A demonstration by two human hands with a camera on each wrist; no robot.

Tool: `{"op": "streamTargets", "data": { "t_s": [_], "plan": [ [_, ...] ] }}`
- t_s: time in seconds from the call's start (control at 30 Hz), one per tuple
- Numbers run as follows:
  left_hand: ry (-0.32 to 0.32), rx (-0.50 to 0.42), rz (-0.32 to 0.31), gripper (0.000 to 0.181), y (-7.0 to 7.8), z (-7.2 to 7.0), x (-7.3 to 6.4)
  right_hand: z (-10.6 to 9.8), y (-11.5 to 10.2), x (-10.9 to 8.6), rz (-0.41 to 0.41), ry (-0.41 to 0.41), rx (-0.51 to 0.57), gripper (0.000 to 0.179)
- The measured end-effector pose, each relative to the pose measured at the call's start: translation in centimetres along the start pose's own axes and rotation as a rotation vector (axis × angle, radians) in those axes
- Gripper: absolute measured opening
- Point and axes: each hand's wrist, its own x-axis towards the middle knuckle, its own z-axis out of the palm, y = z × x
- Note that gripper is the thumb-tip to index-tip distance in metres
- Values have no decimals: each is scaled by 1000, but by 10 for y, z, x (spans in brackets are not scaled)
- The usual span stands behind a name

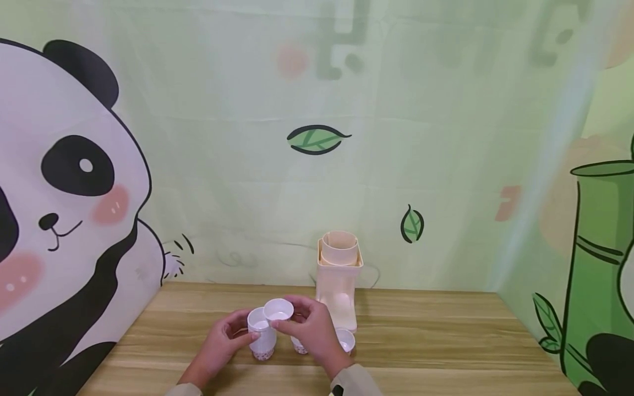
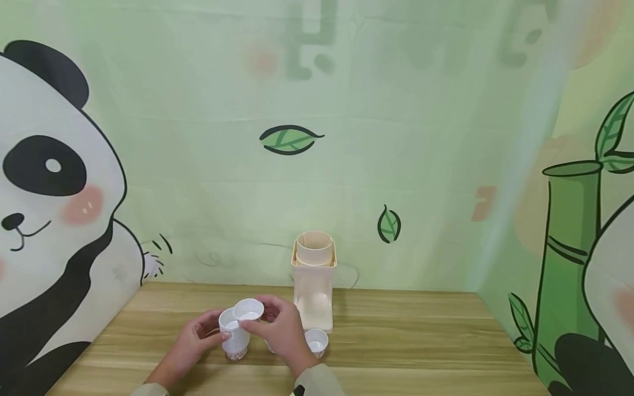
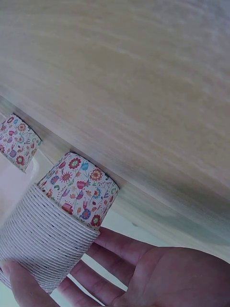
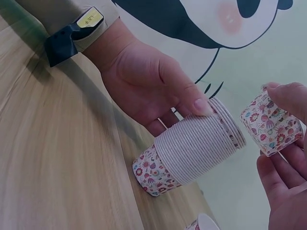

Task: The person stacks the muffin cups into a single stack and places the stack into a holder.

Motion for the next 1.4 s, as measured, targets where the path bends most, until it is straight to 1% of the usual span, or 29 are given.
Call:
{"op": "streamTargets", "data": {
  "t_s": [0.1, 0.33, 0.53, 0.7, 0.83, 0.97, 1.2, 1.4],
  "plan": [
    [3, -2, 0, 51, 0, 0, 0, 4, 0, 3, 4, -1, 13, 53],
    [15, -10, -23, 52, 0, 0, 0, 13, 3, 10, 2, -7, 27, 50],
    [6, -9, -8, 51, -1, 0, 0, 20, 6, 14, 14, 5, 27, 52],
    [13, 0, 7, 50, -3, 0, 1, 25, 6, 16, 21, 4, 35, 52],
    [14, 0, 8, 50, -3, -1, 2, 28, 4, 16, 15, -5, 31, 50],
    [11, -7, -6, 50, -2, 0, 2, 30, 3, 17, 14, -13, 29, 48],
    [10, -5, -17, 49, 0, 0, 0, 30, 10, 17, 15, -16, -23, 47],
    [10, -20, -16, 49, -1, 0, 1, 29, 14, 15, -5, -24, -47, 50]
  ]
}}
